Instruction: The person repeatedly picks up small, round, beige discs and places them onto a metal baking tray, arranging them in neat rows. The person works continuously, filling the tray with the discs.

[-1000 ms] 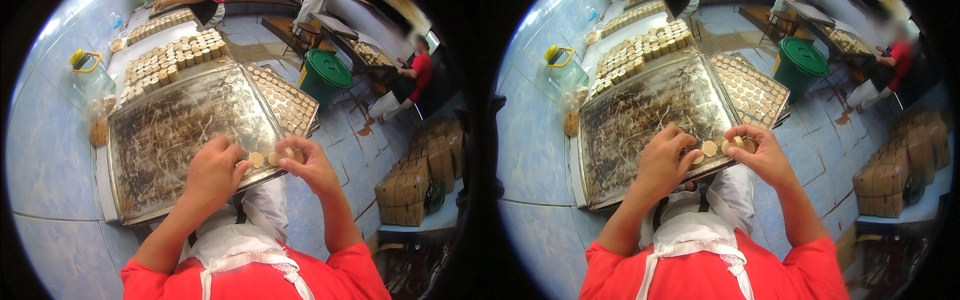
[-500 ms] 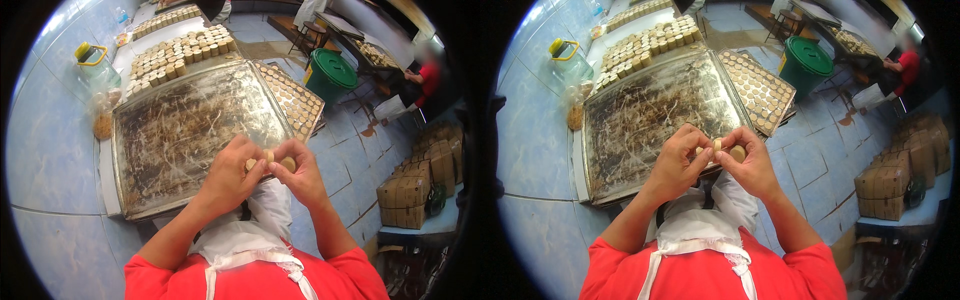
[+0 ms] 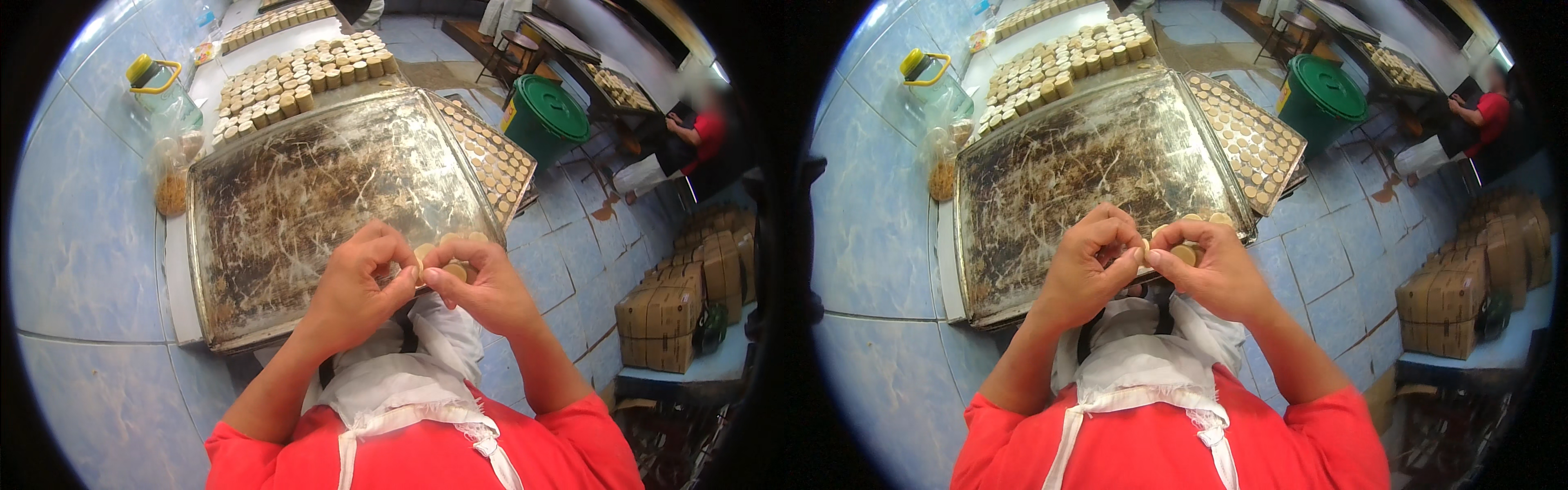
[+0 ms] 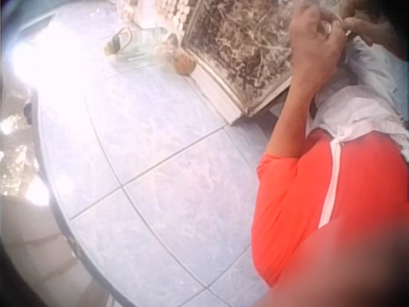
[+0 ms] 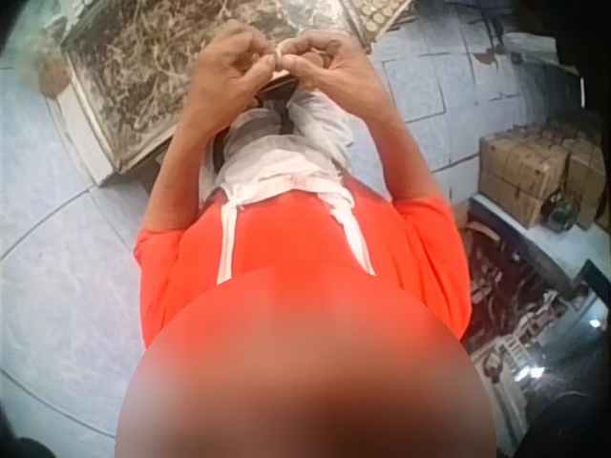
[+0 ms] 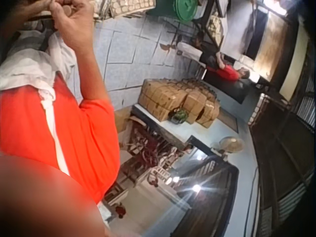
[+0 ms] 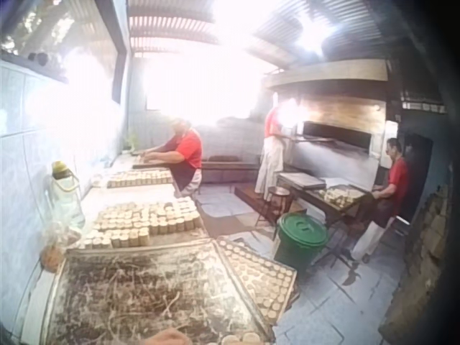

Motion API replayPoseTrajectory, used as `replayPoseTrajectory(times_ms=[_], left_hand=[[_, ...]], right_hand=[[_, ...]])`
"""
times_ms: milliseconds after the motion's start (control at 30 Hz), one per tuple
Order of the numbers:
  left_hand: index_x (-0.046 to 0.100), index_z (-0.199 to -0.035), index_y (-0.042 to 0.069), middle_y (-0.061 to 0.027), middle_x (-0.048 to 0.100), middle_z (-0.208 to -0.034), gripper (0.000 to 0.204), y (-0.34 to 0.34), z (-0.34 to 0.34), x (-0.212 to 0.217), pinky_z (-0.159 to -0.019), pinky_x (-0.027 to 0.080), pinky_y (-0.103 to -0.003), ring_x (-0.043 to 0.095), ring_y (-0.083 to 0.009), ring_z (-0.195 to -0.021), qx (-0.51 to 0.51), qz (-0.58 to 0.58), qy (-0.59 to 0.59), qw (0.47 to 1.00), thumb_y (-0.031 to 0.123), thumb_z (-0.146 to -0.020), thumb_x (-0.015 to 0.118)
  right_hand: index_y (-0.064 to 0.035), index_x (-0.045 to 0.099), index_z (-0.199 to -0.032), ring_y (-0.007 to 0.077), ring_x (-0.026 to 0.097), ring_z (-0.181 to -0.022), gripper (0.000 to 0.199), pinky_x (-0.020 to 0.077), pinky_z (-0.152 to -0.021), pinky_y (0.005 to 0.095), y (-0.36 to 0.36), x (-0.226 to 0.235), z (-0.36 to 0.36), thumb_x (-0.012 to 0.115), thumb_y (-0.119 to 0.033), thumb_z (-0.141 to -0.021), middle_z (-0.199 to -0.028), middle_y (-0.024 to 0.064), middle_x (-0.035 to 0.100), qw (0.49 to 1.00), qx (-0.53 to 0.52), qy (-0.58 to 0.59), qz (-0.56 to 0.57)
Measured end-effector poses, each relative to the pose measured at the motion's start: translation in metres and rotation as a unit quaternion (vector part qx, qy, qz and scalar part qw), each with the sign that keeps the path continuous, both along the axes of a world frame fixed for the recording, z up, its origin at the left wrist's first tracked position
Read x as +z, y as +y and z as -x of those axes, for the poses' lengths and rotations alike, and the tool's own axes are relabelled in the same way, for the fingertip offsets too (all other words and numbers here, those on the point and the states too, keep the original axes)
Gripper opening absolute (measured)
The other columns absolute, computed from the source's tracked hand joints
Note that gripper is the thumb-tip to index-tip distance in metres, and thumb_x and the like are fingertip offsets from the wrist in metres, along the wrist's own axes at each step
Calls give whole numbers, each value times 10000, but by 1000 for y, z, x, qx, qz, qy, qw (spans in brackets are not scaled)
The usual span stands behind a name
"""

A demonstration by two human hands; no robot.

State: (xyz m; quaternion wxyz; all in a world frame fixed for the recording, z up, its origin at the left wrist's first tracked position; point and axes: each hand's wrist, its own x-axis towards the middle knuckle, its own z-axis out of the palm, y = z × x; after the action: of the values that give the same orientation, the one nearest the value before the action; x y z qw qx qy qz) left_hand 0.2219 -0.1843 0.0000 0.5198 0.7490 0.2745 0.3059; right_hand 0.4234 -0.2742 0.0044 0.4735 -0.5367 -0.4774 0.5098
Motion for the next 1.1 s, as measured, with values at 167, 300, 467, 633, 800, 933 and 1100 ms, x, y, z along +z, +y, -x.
replayPoseTrajectory(times_ms=[167, 300, 467, 633, 800, 933, 1100], left_hand=[[680, -910, 3, -81, 612, -1007, 60, -1, 18, -8, -714, 493, -329, 613, -190, -833, 62, -131, 39, 989, 38, -893, 726], [679, -890, 21, -119, 630, -981, 107, 1, 33, -17, -786, 514, -444, 634, -334, -902, 117, -259, 109, 952, 75, -865, 768], [673, -902, 20, -116, 622, -965, 123, 1, 41, -12, -757, 518, -438, 638, -342, -919, 85, -183, 89, 975, 90, -891, 773], [689, -970, 18, -114, 618, -973, 132, 1, 33, -4, -698, 507, -400, 638, -298, -890, 57, -83, 16, 995, 126, -941, 760], [689, -997, 18, -102, 608, -972, 139, 2, 33, -7, -685, 487, -353, 599, -232, -808, 71, -46, -28, 996, 143, -973, 744], [684, -988, 22, -75, 594, -951, 126, 4, 44, -11, -679, 459, -311, 551, -162, -778, 70, 16, -48, 996, 137, -984, 738], [679, -976, 11, -21, 578, -973, 115, 5, 54, -13, -724, 437, -257, 525, -82, -831, 22, 104, -74, 992, 108, -993, 739]], right_hand=[[-42, 770, -967, 216, 690, -709, 80, 531, -640, 352, 16, 0, 16, 735, -97, -921, -868, 88, 733, 944, -35, -311, -103], [-75, 797, -1031, 330, 706, -790, 167, 557, -717, 387, 20, 0, 19, 737, -87, -876, -912, 154, 716, 844, -25, -518, -140], [-25, 777, -1104, 209, 716, -883, 207, 566, -792, 325, 21, -3, 14, 693, -36, -915, -996, 104, 715, 967, -26, -235, -91], [25, 710, -1220, 96, 649, -1005, 283, 548, -865, 271, 24, -1, 21, 670, 4, -941, -1183, 53, 660, 999, 16, 6, -29], [25, 682, -1146, 74, 628, -1001, 189, 537, -865, 252, 25, 1, 43, 730, -57, -982, -1174, 52, 656, 996, 5, 85, -25], [6, 688, -1021, 83, 633, -992, 113, 534, -855, 258, 29, -1, 47, 730, -98, -1011, -1105, 56, 674, 999, 16, 29, -7], [3, 686, -954, 93, 629, -950, 110, 521, -859, 269, 26, -6, 45, 737, -86, -994, -1070, 57, 675, 997, 53, 50, 7]])
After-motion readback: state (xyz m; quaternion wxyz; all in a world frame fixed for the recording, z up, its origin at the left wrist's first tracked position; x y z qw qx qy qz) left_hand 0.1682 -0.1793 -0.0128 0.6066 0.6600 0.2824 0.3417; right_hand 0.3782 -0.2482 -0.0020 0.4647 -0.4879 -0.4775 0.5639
